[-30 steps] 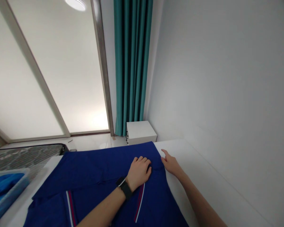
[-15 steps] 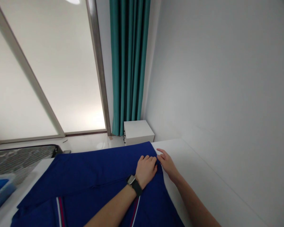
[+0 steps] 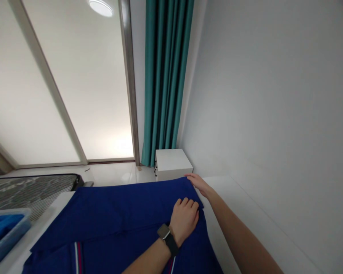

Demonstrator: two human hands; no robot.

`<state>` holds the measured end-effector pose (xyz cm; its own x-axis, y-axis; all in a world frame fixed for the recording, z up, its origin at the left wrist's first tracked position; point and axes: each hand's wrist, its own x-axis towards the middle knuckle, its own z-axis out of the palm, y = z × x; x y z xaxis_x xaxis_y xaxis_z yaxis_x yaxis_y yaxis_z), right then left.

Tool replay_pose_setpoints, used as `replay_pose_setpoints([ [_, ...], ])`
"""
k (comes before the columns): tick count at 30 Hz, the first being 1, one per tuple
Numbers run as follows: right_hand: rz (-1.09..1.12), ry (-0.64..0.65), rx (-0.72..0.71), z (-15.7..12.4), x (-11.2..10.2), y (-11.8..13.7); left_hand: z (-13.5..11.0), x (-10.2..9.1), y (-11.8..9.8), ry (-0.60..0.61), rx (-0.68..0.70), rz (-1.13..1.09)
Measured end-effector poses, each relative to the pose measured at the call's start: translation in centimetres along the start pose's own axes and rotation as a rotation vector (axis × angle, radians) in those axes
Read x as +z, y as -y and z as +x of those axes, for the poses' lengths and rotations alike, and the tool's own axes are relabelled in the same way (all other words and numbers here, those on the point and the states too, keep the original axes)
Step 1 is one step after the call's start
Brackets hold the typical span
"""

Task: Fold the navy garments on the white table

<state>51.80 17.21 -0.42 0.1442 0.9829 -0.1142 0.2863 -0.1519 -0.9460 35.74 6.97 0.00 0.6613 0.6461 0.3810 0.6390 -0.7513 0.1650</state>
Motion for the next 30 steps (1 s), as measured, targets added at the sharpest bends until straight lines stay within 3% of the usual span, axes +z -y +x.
replay_pose_setpoints([
  [7,0.037,-0.008,0.023,2.0,0.9,-0.6,0.0,0.3,0.0,0.032,0.020,0.001],
  [15,-0.025,-0.025,0.004,1.5,0.3,-0.9,0.0,0.4,0.0,0.052,0.019,-0.003],
  [24,-0.267,0.048,-0.099,-2.8,-1.1,-1.1,0.2,-0.5,0.1,0.071,-0.060,-0.092],
  [30,-0.475,0.124,-0.161,-7.3,-2.0,-2.1,1.2,-1.6,2.0,0.150,-0.046,-0.159],
])
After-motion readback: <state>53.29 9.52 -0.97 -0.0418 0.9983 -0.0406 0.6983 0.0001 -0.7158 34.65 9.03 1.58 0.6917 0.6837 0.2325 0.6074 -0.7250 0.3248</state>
